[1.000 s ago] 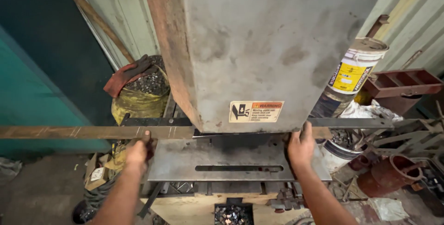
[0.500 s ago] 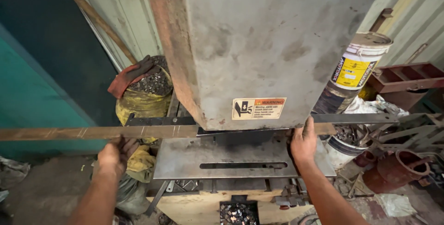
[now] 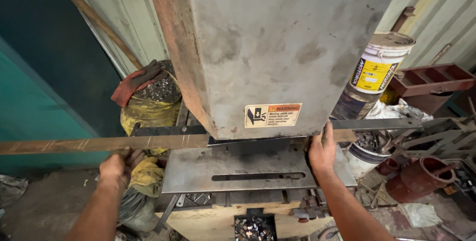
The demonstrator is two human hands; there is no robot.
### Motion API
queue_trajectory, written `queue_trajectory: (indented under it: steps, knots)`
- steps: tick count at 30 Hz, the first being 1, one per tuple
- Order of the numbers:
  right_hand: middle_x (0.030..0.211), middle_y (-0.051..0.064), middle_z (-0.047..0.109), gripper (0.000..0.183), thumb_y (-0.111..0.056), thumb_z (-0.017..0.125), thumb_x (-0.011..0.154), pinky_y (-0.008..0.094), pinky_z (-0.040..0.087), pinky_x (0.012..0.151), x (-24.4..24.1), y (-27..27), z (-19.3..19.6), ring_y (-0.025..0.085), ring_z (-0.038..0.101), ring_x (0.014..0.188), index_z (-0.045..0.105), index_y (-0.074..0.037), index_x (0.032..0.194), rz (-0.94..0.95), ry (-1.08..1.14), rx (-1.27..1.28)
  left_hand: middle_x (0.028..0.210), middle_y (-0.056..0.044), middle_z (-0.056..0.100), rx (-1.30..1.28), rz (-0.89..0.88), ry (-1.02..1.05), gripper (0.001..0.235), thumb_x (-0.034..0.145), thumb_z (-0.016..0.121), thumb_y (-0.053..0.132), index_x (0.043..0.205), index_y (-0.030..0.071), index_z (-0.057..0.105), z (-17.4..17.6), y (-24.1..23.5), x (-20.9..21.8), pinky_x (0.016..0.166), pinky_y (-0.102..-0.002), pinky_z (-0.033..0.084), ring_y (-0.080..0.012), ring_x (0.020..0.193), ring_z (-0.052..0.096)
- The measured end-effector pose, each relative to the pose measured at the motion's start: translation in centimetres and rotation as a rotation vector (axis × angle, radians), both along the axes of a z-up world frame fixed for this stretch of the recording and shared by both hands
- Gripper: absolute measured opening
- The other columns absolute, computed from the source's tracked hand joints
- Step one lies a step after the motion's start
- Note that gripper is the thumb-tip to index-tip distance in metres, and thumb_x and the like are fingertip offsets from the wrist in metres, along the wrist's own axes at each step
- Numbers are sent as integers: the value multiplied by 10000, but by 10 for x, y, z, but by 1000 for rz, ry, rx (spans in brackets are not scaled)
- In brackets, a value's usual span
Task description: Punching holes into a long metal bar at marked intervals using a hydraulic ironworker machine.
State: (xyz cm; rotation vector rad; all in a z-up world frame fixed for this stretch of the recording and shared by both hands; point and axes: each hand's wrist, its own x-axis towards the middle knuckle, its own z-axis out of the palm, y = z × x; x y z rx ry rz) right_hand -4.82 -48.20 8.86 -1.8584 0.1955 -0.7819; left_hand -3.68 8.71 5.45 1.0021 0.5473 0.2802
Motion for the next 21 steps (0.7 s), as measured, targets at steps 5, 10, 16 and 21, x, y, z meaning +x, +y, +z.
queue_trajectory:
  steps: [5,10,16,21]
  knots:
    - [1337,176,637,444,-186,515,1078,343,459,982,18,-20,-31,237,602,1195,438,-15,1481,97,-190,-6,1254,-245,624,-22,15,34,330,1019,481,20,1322,-110,495,-12,13,14,951,-511,561,-402,1083,695]
    - [1267,226,642,338,-103,566,1006,355,479,1001,-4,-32,-43,304,596,1126,586,-12,1331,-57,-307,-390,1253,-206,634,1,-34,26,339,1055,515,142,1321,-67,515,-25,18,20,969,-509,591,-374,1084,685]
    - [1369,263,637,349,-205,475,1104,461,488,1077,-106,-28,-59,371,619,1250,618,15,1334,-149,-172,-407,1120,-153,667,84,5,98,301,1000,598,114,1259,-30,542,-41,20,28,832,-430,567,-320,981,699]
    - [1270,333,634,614,-454,639,1014,499,454,993,-56,-60,-1,466,603,1132,543,23,1389,-396,537,-197,994,-100,702,140,18,77,258,960,704,146,1172,13,642,-70,-18,27,651,-370,508,-247,808,682]
